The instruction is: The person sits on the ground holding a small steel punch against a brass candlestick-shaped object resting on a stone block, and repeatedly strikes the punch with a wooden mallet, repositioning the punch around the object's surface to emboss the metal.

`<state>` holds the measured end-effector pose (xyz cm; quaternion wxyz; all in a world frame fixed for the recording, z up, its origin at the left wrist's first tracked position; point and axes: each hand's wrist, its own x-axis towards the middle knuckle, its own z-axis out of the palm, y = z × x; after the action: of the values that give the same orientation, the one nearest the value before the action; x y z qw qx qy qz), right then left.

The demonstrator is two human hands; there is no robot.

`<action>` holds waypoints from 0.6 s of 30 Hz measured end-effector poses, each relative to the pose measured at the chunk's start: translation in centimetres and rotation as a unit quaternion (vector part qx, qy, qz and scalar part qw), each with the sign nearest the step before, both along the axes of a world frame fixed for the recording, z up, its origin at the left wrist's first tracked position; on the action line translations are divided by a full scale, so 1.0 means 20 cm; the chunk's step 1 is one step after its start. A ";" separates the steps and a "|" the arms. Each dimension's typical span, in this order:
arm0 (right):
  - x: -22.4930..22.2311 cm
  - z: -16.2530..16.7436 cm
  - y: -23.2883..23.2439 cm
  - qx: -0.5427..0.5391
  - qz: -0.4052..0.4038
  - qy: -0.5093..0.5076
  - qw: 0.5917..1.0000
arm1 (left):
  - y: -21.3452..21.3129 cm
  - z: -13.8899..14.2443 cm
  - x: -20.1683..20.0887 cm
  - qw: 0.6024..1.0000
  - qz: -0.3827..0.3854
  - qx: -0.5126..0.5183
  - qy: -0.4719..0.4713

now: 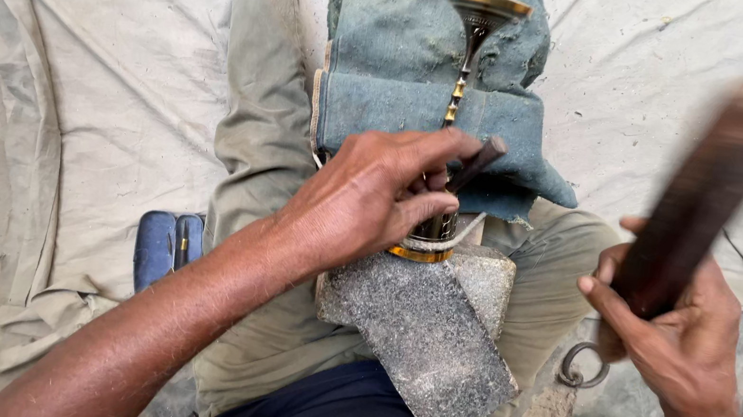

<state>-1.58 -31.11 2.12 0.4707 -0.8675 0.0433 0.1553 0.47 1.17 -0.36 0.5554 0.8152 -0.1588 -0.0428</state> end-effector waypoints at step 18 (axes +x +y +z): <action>0.39 0.39 0.30 -0.389 0.298 -0.166 0.856 | -0.06 -0.05 -0.15 0.987 0.149 -0.052 0.007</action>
<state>6.29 -25.05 9.88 0.0257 -0.9642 -0.2392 0.1120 -2.61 0.01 -1.44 0.5986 0.7992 -0.0341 0.0432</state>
